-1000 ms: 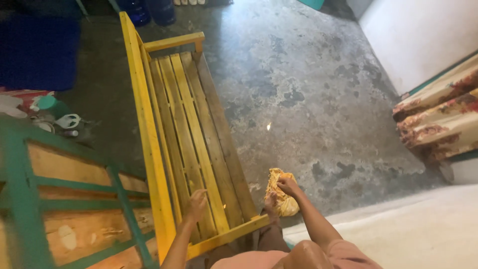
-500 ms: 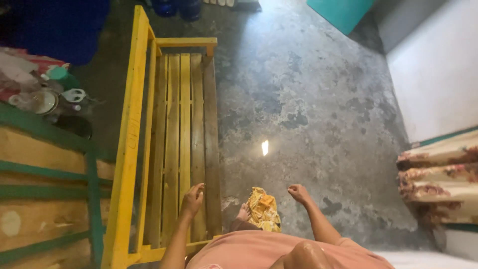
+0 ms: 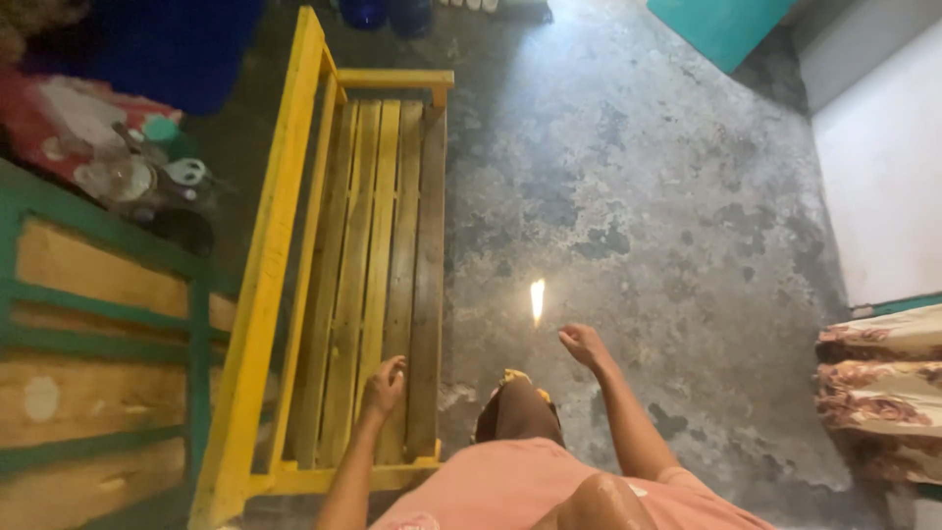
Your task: Moving a wooden bench and sweeping the floor in an entryway.
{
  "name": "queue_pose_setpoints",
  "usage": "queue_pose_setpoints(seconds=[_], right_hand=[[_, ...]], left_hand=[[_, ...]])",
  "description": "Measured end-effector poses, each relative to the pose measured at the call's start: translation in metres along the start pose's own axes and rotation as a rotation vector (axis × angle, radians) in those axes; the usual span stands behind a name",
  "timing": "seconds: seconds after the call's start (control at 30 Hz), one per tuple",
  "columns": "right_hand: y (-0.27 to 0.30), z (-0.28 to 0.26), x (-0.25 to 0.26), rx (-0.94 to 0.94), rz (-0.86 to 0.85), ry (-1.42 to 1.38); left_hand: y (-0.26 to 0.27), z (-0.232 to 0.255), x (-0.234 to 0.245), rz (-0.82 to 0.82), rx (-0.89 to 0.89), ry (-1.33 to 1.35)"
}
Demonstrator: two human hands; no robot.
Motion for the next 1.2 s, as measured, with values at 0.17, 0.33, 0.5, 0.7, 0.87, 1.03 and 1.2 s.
queue_pose_setpoints(seconds=[0.17, 0.33, 0.5, 0.7, 0.87, 1.03, 1.2], right_hand=[[-0.046, 0.041, 0.020, 0.038, -0.043, -0.115], [-0.111, 0.086, 0.062, 0.073, -0.199, 0.041], [-0.144, 0.107, 0.121, 0.078, -0.258, 0.147], [-0.187, 0.084, 0.149, 0.073, -0.215, 0.013], [-0.245, 0.083, 0.111, 0.231, -0.303, 0.000], [-0.290, 0.015, 0.090, 0.260, -0.484, 0.050], [-0.395, -0.036, 0.034, 0.371, -0.620, 0.296]], left_hand=[[-0.037, 0.034, -0.024, 0.034, 0.010, -0.007], [-0.107, 0.053, -0.076, 0.106, 0.102, 0.009], [-0.140, 0.102, -0.122, 0.178, 0.007, 0.155], [-0.140, 0.111, -0.143, 0.151, 0.116, 0.153], [-0.133, 0.080, -0.134, 0.331, 0.107, 0.081], [-0.139, 0.056, -0.118, 0.418, 0.200, 0.074], [-0.164, 0.022, -0.093, 0.466, 0.271, 0.092]])
Point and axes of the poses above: each hand's wrist, its own y-axis away from the middle knuckle, its own x-axis out of the back of the hand, z = x × y, the point moved 7 cm from there along -y, towards the middle knuckle, and after that the axes turned 12 degrees about -z, right-handed, at the moved point
